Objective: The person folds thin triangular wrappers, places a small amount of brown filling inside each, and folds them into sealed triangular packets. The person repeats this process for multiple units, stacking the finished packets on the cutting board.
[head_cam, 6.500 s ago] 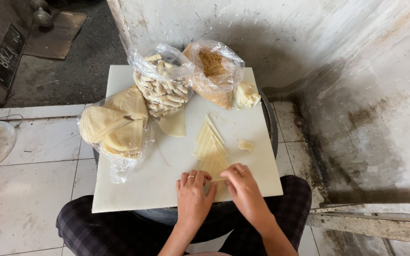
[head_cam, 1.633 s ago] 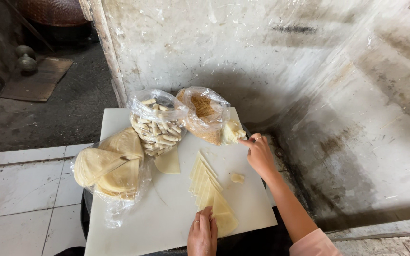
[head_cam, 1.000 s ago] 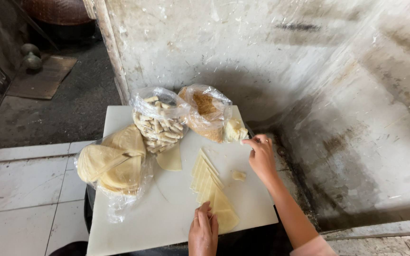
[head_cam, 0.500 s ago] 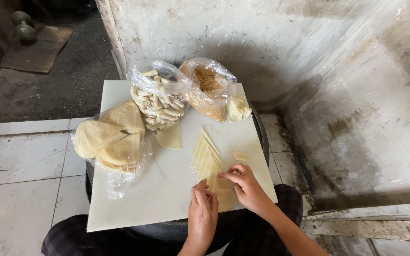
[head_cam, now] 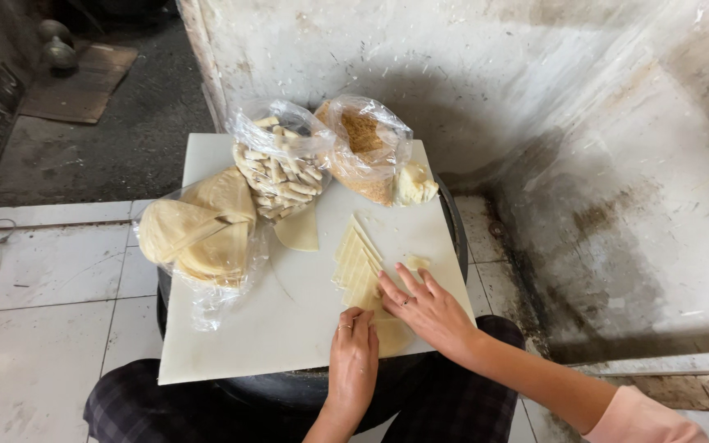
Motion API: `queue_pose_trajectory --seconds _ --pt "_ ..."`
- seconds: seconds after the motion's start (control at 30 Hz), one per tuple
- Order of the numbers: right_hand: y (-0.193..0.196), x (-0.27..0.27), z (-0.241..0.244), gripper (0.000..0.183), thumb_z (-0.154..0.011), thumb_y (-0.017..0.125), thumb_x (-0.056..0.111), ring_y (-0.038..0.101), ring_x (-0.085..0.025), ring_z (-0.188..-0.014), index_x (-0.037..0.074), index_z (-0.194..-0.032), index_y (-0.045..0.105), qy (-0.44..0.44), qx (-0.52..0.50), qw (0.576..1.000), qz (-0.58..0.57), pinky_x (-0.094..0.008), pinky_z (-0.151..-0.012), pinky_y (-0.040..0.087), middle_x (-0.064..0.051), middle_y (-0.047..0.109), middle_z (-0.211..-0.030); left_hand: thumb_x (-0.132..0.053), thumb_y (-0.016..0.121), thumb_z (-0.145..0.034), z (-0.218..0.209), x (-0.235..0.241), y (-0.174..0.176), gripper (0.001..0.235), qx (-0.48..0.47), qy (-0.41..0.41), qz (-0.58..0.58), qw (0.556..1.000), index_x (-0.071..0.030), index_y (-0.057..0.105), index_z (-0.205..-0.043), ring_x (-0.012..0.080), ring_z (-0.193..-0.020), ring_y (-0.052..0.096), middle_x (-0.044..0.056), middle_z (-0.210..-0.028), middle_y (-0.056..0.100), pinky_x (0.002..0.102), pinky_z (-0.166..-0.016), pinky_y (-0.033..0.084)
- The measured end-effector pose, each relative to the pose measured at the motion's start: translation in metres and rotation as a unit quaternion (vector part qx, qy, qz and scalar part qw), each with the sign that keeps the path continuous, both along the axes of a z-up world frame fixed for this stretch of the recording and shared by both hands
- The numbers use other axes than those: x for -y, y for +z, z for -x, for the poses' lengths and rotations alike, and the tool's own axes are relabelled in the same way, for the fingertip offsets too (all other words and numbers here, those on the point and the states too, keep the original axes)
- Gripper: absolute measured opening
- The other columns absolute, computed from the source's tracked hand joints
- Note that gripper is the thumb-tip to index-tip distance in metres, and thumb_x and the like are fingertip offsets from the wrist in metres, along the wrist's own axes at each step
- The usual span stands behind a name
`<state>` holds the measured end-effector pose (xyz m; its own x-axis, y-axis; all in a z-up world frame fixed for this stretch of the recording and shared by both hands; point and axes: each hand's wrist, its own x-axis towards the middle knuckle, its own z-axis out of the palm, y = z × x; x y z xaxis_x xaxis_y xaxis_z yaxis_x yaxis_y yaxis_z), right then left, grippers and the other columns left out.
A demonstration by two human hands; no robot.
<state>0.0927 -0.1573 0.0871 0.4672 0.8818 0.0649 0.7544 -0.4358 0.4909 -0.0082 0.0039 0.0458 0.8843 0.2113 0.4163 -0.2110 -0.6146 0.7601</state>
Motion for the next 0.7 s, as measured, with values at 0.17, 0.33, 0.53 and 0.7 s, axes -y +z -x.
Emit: queue_pose_trajectory --seconds 0.17,0.33,0.53,0.7 --pt "0.014 -0.006 -0.015 0.051 -0.071 0.067 -0.012 0.027 -0.043 -0.147 0.011 -0.116 0.062 -0.107 -0.139 0.984 -0.004 -0.057 -0.117 0.029 -0.018 0.027 -0.163 0.000 0.060 -0.094 0.000 0.001 -0.005 0.026 -0.014 -0.004 0.014 1.000 0.007 0.063 -0.119 0.0379 -0.095 0.065 0.023 -0.128 0.053 0.043 -0.082 0.055" --pt "0.010 -0.007 -0.006 0.071 -0.071 0.059 -0.019 0.034 -0.039 -0.145 0.019 -0.131 0.064 -0.083 -0.222 0.941 -0.240 -0.050 -0.118 0.034 -0.014 0.036 -0.156 -0.001 0.061 -0.094 0.000 -0.001 -0.007 0.026 -0.009 -0.006 0.014 1.000 0.007 0.062 -0.118 0.0391 -0.096 0.065 0.024 -0.129 0.053 0.044 -0.082 0.054" --pt "0.005 -0.003 0.004 0.077 -0.074 0.062 -0.012 0.032 -0.040 -0.145 0.028 -0.140 0.060 -0.079 -0.259 0.946 -0.179 -0.053 -0.115 0.035 -0.009 0.032 -0.160 0.000 0.060 -0.093 0.001 -0.002 -0.006 0.028 -0.019 -0.018 0.031 0.999 0.007 0.062 -0.120 0.0393 -0.096 0.065 0.024 -0.130 0.053 0.044 -0.082 0.054" --pt "0.009 -0.001 -0.002 0.080 -0.080 0.062 -0.001 0.030 -0.044 -0.143 0.037 -0.148 0.048 -0.020 -0.176 0.980 -0.090 -0.061 -0.110 0.033 -0.009 0.029 -0.161 0.000 0.061 -0.093 0.000 -0.004 -0.004 0.032 -0.031 -0.029 0.037 0.998 0.009 0.060 -0.123 0.0398 -0.097 0.064 0.024 -0.129 0.053 0.045 -0.083 0.053"
